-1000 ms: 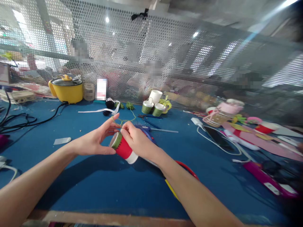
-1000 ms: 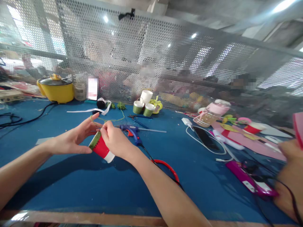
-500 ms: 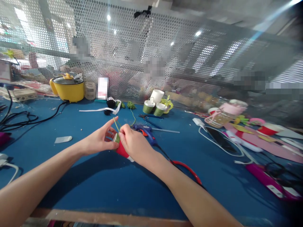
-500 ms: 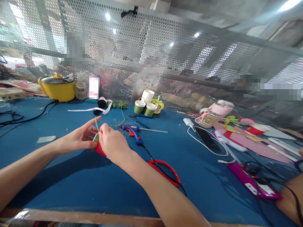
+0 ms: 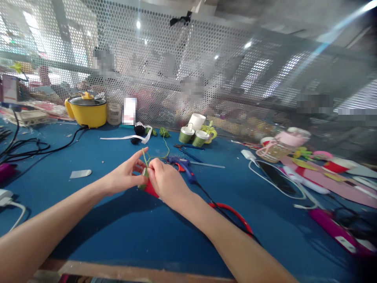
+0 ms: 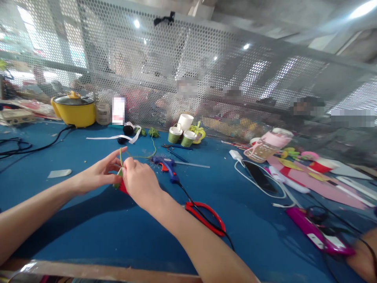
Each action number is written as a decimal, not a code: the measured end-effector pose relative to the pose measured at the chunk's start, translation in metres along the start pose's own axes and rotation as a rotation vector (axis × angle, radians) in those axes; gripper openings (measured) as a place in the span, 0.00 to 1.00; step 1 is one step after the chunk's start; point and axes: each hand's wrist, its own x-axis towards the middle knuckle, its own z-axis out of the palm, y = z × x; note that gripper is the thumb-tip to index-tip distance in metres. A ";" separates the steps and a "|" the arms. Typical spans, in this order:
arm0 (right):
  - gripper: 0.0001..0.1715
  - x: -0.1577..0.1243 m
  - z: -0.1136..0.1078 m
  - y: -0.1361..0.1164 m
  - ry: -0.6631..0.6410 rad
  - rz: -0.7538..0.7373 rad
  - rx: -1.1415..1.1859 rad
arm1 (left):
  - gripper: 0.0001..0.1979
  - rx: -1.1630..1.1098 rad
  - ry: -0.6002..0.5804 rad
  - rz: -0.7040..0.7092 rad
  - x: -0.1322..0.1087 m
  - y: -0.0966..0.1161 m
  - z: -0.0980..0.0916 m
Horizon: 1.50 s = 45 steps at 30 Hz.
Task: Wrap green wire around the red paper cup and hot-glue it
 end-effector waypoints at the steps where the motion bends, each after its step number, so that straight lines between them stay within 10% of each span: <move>1: 0.07 0.000 0.000 0.000 0.001 -0.002 0.001 | 0.45 -0.004 0.001 -0.001 0.000 0.000 0.000; 26: 0.04 0.055 -0.034 0.014 0.096 0.134 0.733 | 0.47 -0.076 -0.182 0.109 -0.001 -0.011 0.000; 35: 0.07 0.109 -0.034 0.015 -0.308 0.105 0.550 | 0.49 -0.221 -0.317 0.173 -0.004 -0.012 0.005; 45: 0.22 0.018 -0.016 0.107 0.005 0.416 0.169 | 0.53 -0.241 -0.135 0.208 0.000 -0.010 0.001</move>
